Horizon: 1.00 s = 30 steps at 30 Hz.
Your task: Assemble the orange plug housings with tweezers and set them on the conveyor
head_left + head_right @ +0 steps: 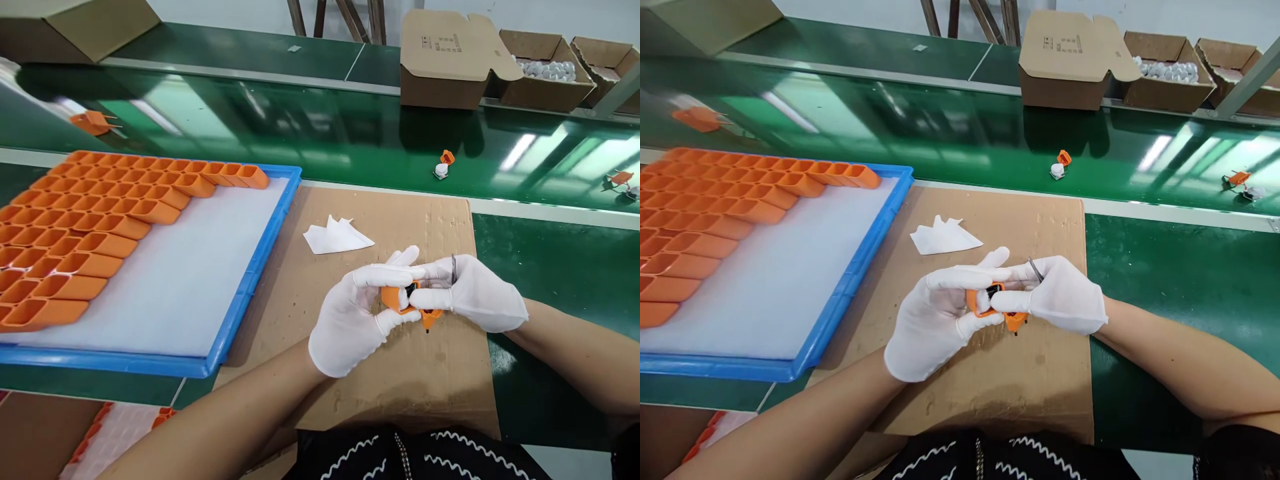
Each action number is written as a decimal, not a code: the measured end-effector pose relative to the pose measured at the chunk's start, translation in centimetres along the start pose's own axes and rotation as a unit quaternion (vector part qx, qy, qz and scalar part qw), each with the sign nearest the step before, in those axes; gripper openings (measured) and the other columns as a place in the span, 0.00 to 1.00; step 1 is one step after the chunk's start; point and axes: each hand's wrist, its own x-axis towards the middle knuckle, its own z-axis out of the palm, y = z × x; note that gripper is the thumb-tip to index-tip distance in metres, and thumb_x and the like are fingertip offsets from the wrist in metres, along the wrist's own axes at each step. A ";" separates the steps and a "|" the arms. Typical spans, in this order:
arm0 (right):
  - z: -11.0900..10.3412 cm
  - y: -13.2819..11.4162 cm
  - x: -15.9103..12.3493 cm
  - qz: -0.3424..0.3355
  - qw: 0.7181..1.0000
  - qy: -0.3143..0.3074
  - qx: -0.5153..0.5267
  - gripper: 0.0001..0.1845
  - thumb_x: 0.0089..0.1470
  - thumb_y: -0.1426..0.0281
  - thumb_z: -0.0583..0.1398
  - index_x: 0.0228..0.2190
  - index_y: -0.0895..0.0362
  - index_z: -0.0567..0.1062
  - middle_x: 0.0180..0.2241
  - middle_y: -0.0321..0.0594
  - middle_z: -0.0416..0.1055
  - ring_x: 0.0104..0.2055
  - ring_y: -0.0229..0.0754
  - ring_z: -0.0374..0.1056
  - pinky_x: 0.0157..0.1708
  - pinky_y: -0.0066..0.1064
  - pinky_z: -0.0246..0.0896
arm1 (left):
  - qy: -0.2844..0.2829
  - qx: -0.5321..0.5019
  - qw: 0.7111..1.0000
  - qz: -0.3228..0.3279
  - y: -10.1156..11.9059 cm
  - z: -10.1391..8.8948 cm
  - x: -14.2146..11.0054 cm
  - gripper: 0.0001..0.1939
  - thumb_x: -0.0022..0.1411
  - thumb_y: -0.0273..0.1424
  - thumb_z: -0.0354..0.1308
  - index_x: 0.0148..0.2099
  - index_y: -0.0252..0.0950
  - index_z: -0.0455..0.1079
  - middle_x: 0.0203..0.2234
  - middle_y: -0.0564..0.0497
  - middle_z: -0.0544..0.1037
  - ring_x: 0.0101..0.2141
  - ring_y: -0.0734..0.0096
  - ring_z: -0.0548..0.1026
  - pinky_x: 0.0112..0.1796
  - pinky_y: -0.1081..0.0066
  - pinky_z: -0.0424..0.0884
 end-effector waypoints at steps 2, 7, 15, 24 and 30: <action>0.2 0.3 0.0 -0.018 0.999 -0.009 0.036 0.16 0.36 0.68 0.76 0.32 0.54 0.85 0.26 0.33 0.77 0.27 0.32 0.69 0.26 0.24 0.67 | -0.003 -0.014 1.000 -0.009 0.1 0.1 -0.1 0.23 0.55 0.16 0.69 0.49 0.43 0.74 0.46 0.54 0.83 0.56 0.59 0.77 0.67 0.45 0.60; 0.3 1.0 -0.2 -0.047 0.998 -0.022 0.045 0.11 0.38 0.68 0.76 0.27 0.55 0.84 0.25 0.34 0.76 0.28 0.32 0.69 0.30 0.24 0.65 | -0.013 -0.037 0.999 0.003 0.6 0.7 -0.3 0.27 0.54 0.13 0.67 0.50 0.47 0.74 0.49 0.56 0.83 0.59 0.57 0.74 0.66 0.46 0.64; -1.2 1.8 0.7 0.068 0.995 0.073 -0.010 0.22 0.33 0.56 0.77 0.21 0.58 0.79 0.21 0.34 0.70 0.20 0.27 0.49 0.19 0.25 0.41 | 0.047 0.140 0.989 0.026 0.2 0.6 -0.8 0.30 0.56 0.23 0.70 0.60 0.42 0.71 0.54 0.46 0.80 0.56 0.58 0.77 0.62 0.55 0.71; -0.5 4.7 1.2 0.086 0.996 0.019 0.013 0.23 0.38 0.51 0.73 0.22 0.54 0.74 0.17 0.30 0.61 0.18 0.32 0.51 0.17 0.28 0.46 | -0.005 0.158 0.984 0.080 1.5 1.5 -0.3 0.33 0.63 0.25 0.65 0.68 0.46 0.62 0.47 0.49 0.83 0.45 0.64 0.83 0.51 0.64 0.80; -0.5 3.3 0.6 0.025 0.996 0.083 -0.002 0.24 0.36 0.50 0.74 0.29 0.55 0.80 0.25 0.37 0.73 0.24 0.37 0.65 0.23 0.30 0.60 | 0.001 0.270 0.959 0.083 1.7 0.7 -0.1 0.27 0.62 0.28 0.66 0.62 0.44 0.69 0.49 0.48 0.83 0.50 0.62 0.81 0.56 0.62 0.75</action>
